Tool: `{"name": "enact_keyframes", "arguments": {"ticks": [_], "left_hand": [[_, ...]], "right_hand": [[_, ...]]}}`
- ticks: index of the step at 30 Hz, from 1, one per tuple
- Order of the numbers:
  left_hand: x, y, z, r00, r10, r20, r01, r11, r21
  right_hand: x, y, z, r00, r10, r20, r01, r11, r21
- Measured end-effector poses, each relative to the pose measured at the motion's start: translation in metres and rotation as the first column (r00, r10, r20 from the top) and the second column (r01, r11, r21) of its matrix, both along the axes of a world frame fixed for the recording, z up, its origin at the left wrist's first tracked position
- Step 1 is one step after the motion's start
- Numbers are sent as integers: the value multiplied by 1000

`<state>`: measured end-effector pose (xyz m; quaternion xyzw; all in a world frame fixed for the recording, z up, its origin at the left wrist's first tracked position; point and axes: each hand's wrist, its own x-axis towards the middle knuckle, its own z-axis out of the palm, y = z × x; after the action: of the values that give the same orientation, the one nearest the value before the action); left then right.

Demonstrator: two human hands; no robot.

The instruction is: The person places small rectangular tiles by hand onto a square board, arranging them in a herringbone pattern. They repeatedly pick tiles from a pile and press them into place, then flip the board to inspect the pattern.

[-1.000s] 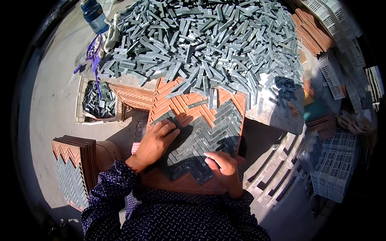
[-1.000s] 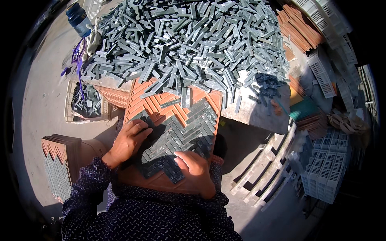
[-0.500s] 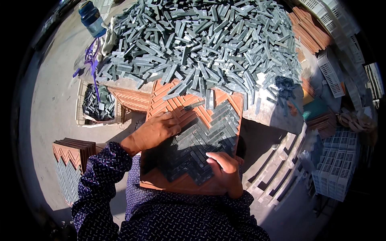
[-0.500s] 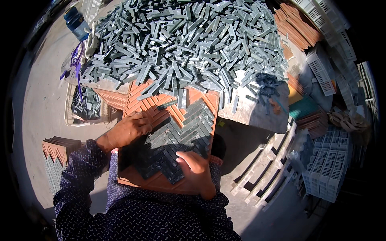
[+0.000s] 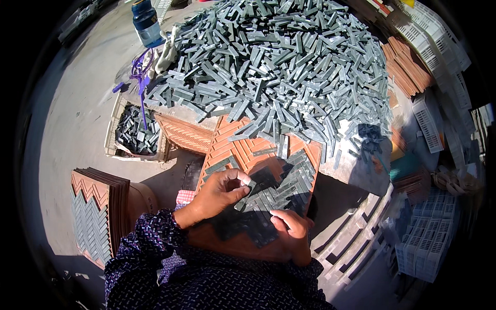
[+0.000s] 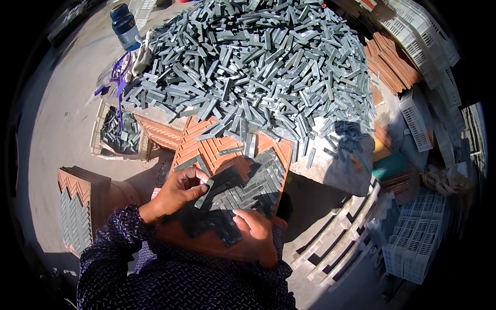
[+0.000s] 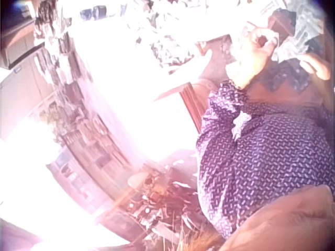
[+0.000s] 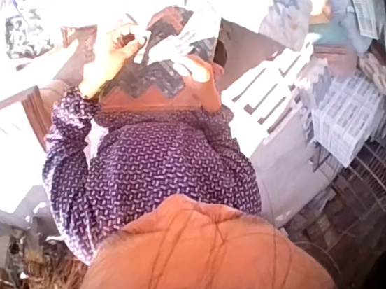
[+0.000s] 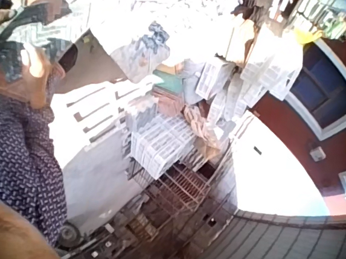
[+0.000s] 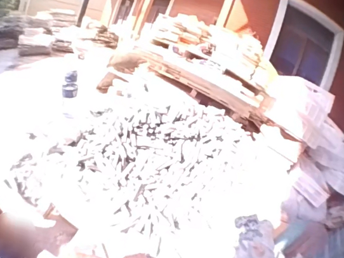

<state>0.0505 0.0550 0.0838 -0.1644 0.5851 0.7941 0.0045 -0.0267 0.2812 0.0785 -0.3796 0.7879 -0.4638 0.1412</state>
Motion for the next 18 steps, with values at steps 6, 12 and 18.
{"name": "enact_keyframes", "arguments": {"ticks": [6, 12, 18], "left_hand": [[30, -33, -20, 985, 167, 35, -170, 979, 111], [111, -193, -79, 435, 893, 116, -821, 341, 459], [34, -137, -67, 726, 687, -27, -680, 723, 120]], "right_hand": [[8, -6, 7, 996, -89, 6, 89, 996, 8], [5, -1, 2, 999, -32, 31, 30, 997, 64], [4, -6, -6, 1000, 20, -17, -20, 1000, -5]]}}
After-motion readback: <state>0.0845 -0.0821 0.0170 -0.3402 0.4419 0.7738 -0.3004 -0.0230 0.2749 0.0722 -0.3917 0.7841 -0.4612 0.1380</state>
